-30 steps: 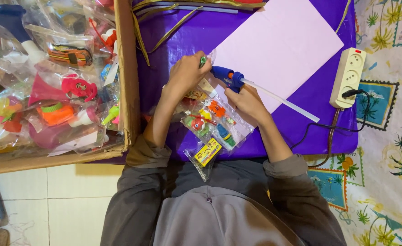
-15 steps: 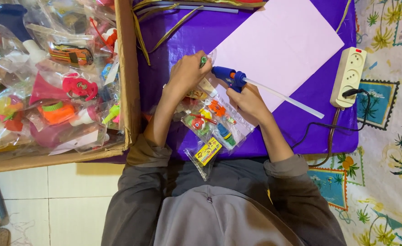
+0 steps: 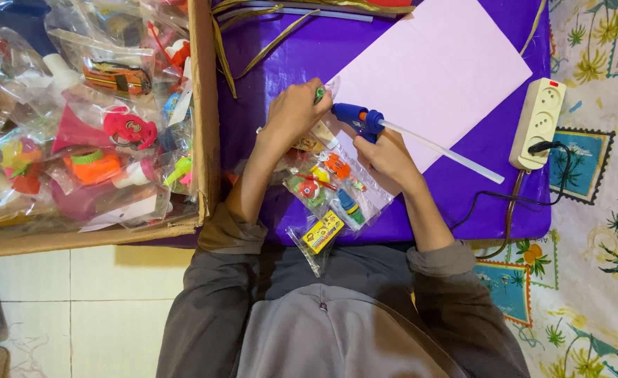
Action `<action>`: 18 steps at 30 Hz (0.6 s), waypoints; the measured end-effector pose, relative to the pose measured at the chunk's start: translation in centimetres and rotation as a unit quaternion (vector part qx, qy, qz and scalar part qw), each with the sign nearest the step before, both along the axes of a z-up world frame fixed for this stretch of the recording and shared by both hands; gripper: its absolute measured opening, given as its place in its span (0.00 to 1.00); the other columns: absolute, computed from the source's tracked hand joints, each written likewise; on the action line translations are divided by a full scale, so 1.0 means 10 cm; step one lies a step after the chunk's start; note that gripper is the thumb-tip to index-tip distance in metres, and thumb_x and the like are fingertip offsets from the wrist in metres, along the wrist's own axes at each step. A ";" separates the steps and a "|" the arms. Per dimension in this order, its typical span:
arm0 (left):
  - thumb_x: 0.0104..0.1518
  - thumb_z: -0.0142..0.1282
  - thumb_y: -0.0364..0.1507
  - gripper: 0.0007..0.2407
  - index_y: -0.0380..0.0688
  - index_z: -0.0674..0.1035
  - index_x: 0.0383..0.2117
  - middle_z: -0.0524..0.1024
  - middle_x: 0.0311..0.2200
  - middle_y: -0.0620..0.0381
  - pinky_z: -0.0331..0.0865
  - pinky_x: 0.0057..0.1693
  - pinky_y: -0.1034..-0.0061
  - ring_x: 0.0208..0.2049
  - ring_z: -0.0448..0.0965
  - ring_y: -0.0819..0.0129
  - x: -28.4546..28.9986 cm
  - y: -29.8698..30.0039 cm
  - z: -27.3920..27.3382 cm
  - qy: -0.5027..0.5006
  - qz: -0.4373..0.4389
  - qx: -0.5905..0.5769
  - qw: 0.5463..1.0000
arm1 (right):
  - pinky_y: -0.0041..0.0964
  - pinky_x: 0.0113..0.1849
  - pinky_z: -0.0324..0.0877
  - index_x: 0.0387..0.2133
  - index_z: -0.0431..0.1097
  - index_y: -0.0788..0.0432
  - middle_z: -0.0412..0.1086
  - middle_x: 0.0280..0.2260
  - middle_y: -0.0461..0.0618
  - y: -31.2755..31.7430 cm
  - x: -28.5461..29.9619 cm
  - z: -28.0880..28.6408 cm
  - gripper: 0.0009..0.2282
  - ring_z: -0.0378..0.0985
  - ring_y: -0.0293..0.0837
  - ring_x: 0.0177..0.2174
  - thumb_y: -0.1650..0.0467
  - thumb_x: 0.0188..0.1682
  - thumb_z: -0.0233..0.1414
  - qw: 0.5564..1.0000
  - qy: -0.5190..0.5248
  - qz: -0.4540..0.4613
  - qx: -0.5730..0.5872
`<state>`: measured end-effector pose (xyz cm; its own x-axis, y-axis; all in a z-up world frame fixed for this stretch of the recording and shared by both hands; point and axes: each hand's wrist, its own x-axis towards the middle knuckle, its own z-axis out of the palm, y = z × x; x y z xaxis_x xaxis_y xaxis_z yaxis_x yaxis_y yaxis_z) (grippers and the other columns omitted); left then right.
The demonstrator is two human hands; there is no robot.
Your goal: The person is taking small toys in plastic packaging out of a cardboard box and using a hot glue gun to stick them onto a white sheet of paper.
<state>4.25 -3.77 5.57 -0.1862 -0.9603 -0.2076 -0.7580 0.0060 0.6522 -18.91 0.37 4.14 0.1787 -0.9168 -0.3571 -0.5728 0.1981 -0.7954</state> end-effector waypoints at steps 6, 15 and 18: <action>0.63 0.41 0.46 0.19 0.46 0.79 0.41 0.81 0.33 0.39 0.73 0.47 0.44 0.40 0.82 0.33 -0.02 0.02 0.02 0.001 0.007 -0.002 1.000 | 0.36 0.16 0.63 0.29 0.73 0.67 0.66 0.10 0.54 -0.05 0.10 0.29 0.12 0.72 0.45 0.11 0.66 0.43 0.54 1.000 0.009 0.019 -0.001; 0.64 0.39 0.45 0.19 0.44 0.78 0.42 0.81 0.33 0.37 0.72 0.48 0.43 0.40 0.82 0.32 -0.02 0.01 0.02 0.001 -0.001 -0.005 1.000 | 0.33 0.14 0.63 0.33 0.72 0.71 0.64 0.15 0.55 -0.12 0.23 0.69 0.13 0.66 0.43 0.08 0.71 0.40 0.51 0.999 0.014 0.032 0.027; 0.64 0.39 0.45 0.19 0.43 0.78 0.42 0.81 0.34 0.36 0.72 0.48 0.43 0.41 0.82 0.31 -0.01 0.02 0.02 -0.001 -0.006 -0.004 1.000 | 0.35 0.13 0.63 0.28 0.72 0.69 0.65 0.15 0.56 -0.23 0.20 0.57 0.10 0.67 0.44 0.08 0.70 0.40 0.52 0.998 0.024 0.042 0.034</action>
<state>4.10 -3.56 5.76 -0.1977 -0.9595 -0.2008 -0.7590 0.0202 0.6508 -16.94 -1.94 9.83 0.2359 -0.8727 -0.4274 -0.6269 0.1994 -0.7532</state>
